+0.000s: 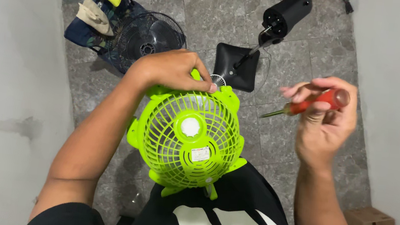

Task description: The person disassembles a green frog-shaped fan using a screwdriver, removes the front grille and fan blade, then reassembles the fan by securing the grille with screws.

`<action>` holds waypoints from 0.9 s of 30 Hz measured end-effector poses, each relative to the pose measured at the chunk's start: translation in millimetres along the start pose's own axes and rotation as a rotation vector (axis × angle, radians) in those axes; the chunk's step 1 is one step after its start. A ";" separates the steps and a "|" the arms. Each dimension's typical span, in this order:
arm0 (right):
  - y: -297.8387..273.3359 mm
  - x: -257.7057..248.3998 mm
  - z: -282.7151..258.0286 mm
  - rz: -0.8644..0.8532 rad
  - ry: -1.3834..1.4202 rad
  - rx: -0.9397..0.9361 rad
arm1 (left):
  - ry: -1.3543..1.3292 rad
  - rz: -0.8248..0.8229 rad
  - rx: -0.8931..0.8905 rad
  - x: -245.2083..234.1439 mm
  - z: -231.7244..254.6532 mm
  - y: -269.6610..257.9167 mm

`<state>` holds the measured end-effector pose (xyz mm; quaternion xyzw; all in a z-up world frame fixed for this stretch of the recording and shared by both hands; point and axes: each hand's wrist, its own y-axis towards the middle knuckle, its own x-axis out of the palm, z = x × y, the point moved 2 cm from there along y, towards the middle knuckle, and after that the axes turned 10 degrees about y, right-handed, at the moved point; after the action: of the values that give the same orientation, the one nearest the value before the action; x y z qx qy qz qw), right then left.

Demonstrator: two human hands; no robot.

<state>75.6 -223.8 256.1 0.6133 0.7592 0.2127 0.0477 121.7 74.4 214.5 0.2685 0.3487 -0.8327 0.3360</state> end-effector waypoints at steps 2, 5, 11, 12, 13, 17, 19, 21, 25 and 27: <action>1.3 14.5 9.9 -0.036 0.132 -0.026 | -0.036 0.002 0.030 2.0 -2.4 2.2; 6.7 29.3 17.9 -0.050 0.272 -0.040 | -0.033 -0.008 0.022 4.9 -5.9 4.1; 13.2 55.1 29.3 -0.103 0.330 -0.064 | -0.077 -0.023 0.026 5.7 -9.6 4.0; 12.6 56.8 29.2 -0.111 0.328 -0.059 | -0.082 -0.026 0.035 6.5 -9.5 3.9; 11.9 58.4 29.2 -0.118 0.326 -0.054 | -0.086 -0.030 0.044 7.2 -9.1 4.0; 14.1 64.0 28.4 -0.142 0.349 -0.032 | -0.070 -0.026 0.034 6.6 -9.3 4.0; 11.7 67.0 24.9 -0.160 0.357 -0.006 | -0.098 -0.023 0.083 8.6 -7.0 2.3; 13.5 68.9 21.4 -0.181 0.352 -0.001 | -0.088 -0.024 0.078 6.9 -5.8 3.7; 9.3 74.3 18.1 -0.118 0.217 -0.073 | -0.102 -0.030 0.066 9.2 -2.9 -0.6; 6.1 76.3 20.8 -0.024 0.110 -0.143 | -0.101 -0.030 0.071 8.9 -2.0 -0.3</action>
<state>69.5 -144.8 253.9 0.5864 0.7510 0.2991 0.0520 116.3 72.8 207.4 0.2328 0.3055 -0.8619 0.3310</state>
